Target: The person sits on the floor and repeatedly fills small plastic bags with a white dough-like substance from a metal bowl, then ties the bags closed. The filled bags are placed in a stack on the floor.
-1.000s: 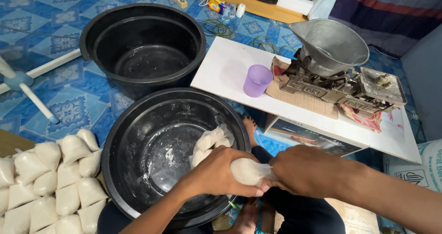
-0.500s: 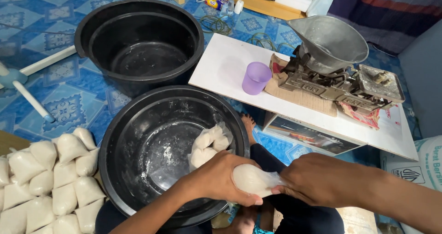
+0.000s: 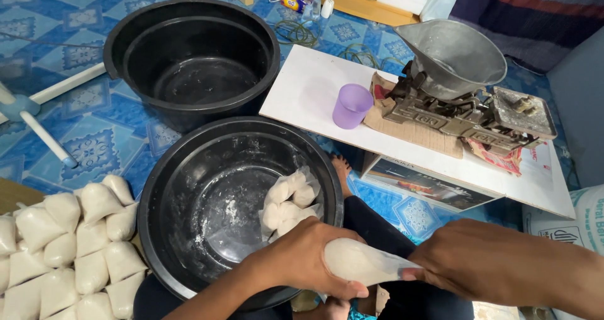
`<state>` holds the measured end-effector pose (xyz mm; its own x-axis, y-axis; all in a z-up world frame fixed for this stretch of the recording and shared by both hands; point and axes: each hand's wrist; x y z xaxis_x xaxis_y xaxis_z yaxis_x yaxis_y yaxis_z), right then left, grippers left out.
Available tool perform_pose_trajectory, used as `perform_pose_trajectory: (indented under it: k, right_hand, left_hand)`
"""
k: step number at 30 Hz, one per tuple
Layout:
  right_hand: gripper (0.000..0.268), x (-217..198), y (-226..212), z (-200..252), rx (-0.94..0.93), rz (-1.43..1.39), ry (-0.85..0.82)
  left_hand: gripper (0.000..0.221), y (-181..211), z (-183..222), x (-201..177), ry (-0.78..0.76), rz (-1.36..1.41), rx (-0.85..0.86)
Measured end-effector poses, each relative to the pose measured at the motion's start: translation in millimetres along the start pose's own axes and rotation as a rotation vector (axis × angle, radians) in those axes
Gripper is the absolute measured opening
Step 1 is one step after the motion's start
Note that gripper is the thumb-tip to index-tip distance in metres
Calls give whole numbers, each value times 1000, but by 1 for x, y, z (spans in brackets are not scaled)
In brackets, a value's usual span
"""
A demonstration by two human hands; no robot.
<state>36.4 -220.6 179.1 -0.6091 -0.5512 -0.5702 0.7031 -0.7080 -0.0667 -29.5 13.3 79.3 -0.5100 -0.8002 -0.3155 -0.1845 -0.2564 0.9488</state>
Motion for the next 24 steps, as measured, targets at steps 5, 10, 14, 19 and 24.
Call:
perform_pose_trajectory:
  k: [5, 10, 14, 19, 24]
  right_hand:
    - [50, 4, 6, 7, 46, -56, -36]
    - [46, 12, 9, 7, -6, -64, 7]
    - [49, 9, 8, -8, -68, 35, 121]
    - [49, -30, -18, 6, 134, 6, 88]
    - [39, -42, -20, 13, 284, -148, 258]
  left_hand:
    - [60, -3, 0, 2, -23, -7, 64]
    - [56, -9, 6, 5, 3, -44, 25]
    - [55, -2, 5, 2, 35, -57, -94]
    - [63, -2, 1, 10, 195, -36, -53]
    - [60, -5, -9, 19, 345, 186, -12]
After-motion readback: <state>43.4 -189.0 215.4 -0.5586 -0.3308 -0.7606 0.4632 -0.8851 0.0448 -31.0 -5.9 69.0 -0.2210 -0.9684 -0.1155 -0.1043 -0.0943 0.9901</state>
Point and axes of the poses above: each hand's wrist, its own z-axis away from the middle knuckle, its own x-axis out of the palm, y = z × x, and after that the axes turned 3 degrees about x, right-handed
